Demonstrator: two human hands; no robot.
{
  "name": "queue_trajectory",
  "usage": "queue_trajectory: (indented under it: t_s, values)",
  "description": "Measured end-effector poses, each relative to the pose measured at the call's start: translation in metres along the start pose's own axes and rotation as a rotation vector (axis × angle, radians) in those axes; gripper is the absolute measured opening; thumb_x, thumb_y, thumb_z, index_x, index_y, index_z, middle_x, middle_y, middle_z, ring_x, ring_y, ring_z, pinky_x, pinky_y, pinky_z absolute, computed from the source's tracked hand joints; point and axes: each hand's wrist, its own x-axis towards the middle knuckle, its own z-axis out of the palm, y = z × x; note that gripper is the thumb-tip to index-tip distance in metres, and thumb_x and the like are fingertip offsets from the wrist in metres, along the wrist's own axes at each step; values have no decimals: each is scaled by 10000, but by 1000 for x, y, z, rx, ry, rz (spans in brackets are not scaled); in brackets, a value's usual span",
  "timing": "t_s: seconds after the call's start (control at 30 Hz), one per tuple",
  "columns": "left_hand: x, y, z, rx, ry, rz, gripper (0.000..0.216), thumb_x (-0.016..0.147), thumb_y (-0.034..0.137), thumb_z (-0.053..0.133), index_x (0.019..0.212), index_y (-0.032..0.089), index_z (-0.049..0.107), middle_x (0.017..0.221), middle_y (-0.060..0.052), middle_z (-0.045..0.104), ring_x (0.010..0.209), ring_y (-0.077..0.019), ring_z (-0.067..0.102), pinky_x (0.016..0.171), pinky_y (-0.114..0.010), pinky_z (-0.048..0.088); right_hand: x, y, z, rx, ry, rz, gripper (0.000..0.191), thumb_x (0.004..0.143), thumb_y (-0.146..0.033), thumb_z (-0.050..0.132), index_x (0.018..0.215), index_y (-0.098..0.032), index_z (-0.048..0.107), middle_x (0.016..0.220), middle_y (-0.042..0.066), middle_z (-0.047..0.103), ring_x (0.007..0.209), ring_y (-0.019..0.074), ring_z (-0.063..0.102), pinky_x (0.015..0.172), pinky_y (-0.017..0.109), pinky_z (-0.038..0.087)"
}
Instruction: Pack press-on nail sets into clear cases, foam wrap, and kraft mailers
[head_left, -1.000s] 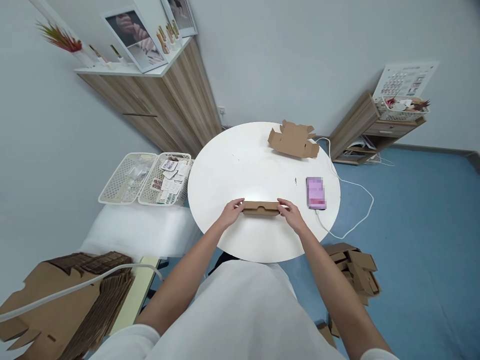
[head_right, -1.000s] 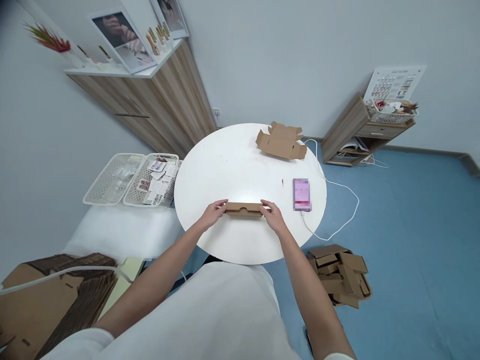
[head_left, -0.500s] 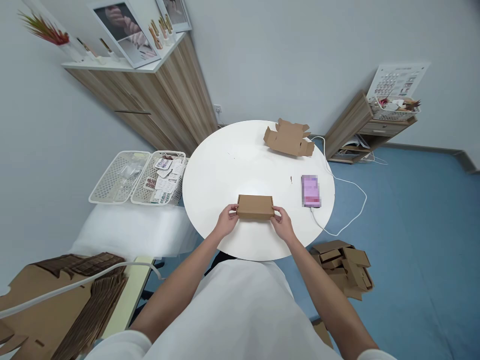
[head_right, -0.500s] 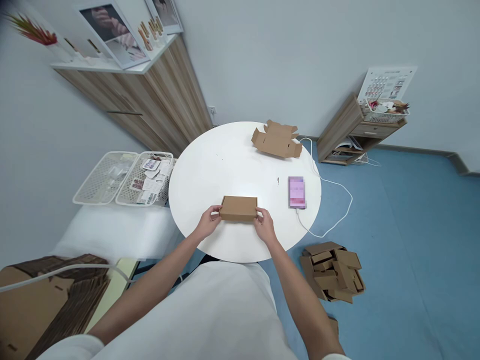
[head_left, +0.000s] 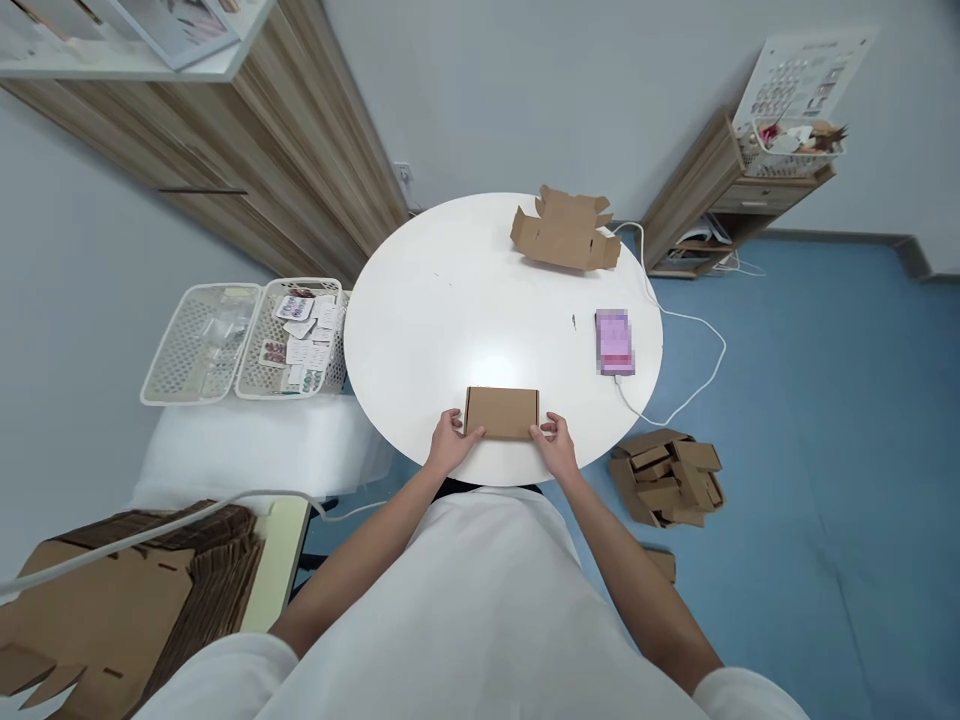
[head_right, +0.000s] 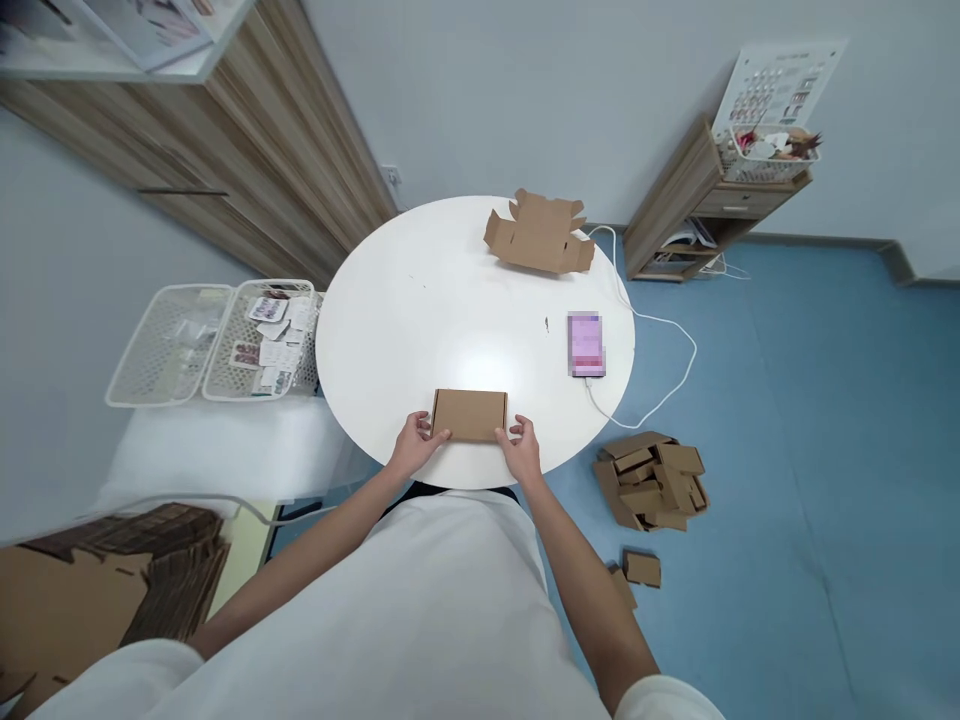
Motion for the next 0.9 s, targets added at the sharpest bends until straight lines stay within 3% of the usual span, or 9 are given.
queue_trajectory:
  t_s: [0.1,0.23,0.43,0.67,0.8,0.9]
  values:
    - [3,-5,5,-43,-89,1,556,647,453,640,1092,166,471,934,-68,552,661,-124,554,672,-302,462,1,-3,1,-67,-58,-21,521,668,-428,568,1125,-197,470,955,46,543,689,134,538,704,318,456]
    - [8,-13,12,-190,-144,16,572,670,411,643,1149,165,449,1011,-78,521,649,-92,550,648,-280,483,-2,-6,3,-5,-105,20,560,707,-389,539,1224,-228,395,965,35,513,675,121,540,699,321,466]
    - [10,-15,15,-259,-164,128,665,701,375,619,1277,224,321,1148,-105,431,719,-114,566,593,-272,511,-16,-4,14,132,-31,59,601,727,-386,521,1282,-253,332,1028,50,489,615,101,538,657,321,503]
    - [-3,-1,14,-228,-109,307,547,738,308,567,1235,219,355,1204,-110,414,1059,-209,477,724,-288,507,-38,-1,28,254,137,69,571,727,-342,522,1263,-257,344,1108,68,476,758,134,561,708,317,504]
    - [-17,9,24,-208,-151,288,561,724,343,580,1217,229,338,1203,-101,421,817,-142,567,665,-287,511,-61,3,14,295,229,59,495,738,-346,503,1209,-252,382,1140,74,471,730,129,572,682,307,499]
    - [-29,23,39,-164,-211,296,591,721,370,580,1232,228,321,1183,-102,431,711,-110,566,623,-279,508,-77,11,-9,340,322,53,419,741,-373,496,1129,-234,418,1103,75,491,691,125,564,630,289,490]
